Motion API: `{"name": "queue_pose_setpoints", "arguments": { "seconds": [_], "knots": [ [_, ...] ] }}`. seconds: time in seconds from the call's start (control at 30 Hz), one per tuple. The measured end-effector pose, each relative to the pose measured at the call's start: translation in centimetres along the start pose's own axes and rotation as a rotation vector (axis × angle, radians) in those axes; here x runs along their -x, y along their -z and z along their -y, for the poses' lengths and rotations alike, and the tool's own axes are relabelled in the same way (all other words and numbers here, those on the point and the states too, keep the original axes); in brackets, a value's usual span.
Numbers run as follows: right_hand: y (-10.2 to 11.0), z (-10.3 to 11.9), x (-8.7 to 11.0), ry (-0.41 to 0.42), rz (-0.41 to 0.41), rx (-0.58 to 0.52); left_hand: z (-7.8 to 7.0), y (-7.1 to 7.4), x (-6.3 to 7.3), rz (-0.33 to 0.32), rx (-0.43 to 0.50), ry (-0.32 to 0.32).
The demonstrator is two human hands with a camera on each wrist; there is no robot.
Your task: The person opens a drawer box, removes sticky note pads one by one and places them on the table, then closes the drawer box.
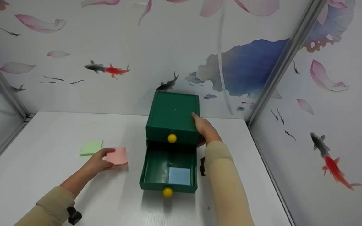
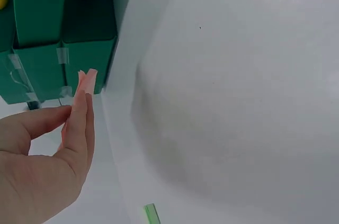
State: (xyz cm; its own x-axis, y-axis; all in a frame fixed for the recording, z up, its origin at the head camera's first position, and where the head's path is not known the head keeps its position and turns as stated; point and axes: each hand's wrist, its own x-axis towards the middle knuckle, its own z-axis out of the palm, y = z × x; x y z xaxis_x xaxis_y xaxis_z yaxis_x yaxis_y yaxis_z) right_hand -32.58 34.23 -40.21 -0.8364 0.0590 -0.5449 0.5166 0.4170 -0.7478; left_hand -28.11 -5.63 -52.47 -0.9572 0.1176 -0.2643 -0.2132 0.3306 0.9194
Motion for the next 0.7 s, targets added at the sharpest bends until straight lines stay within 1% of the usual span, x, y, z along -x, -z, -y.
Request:
{"name": "queue_pose_setpoints", "arguments": {
  "seconds": [0.1,0.13,0.17,0.23,0.37,0.43,0.6,0.7],
  "knots": [
    [0.1,0.0,0.0,-0.001,-0.009,0.001,0.2,0.1,-0.7,-0.037,0.129,0.048],
    [0.1,-0.1,0.0,0.001,-0.008,0.003,0.3,0.1,-0.9,-0.045,0.169,0.056],
    [0.2,-0.1,0.0,0.004,-0.007,0.006,0.4,0.0,-1.1,-0.057,0.198,0.065],
    [0.2,-0.1,0.0,0.004,-0.006,0.008,0.7,-0.1,-1.5,-0.079,0.209,0.070],
    [0.3,-0.1,0.1,0.005,-0.008,0.016,1.4,-0.4,-2.5,-0.118,0.192,0.072],
    [0.3,0.0,0.1,0.002,-0.014,0.016,1.7,-0.5,-3.0,-0.124,0.170,0.076],
    [0.1,0.0,0.1,-0.006,-0.016,0.009,2.3,-0.7,-3.8,-0.128,0.049,0.093],
    [0.0,0.1,0.1,-0.005,-0.013,0.010,2.4,-0.7,-4.2,-0.135,0.015,0.107]
  ]
}}
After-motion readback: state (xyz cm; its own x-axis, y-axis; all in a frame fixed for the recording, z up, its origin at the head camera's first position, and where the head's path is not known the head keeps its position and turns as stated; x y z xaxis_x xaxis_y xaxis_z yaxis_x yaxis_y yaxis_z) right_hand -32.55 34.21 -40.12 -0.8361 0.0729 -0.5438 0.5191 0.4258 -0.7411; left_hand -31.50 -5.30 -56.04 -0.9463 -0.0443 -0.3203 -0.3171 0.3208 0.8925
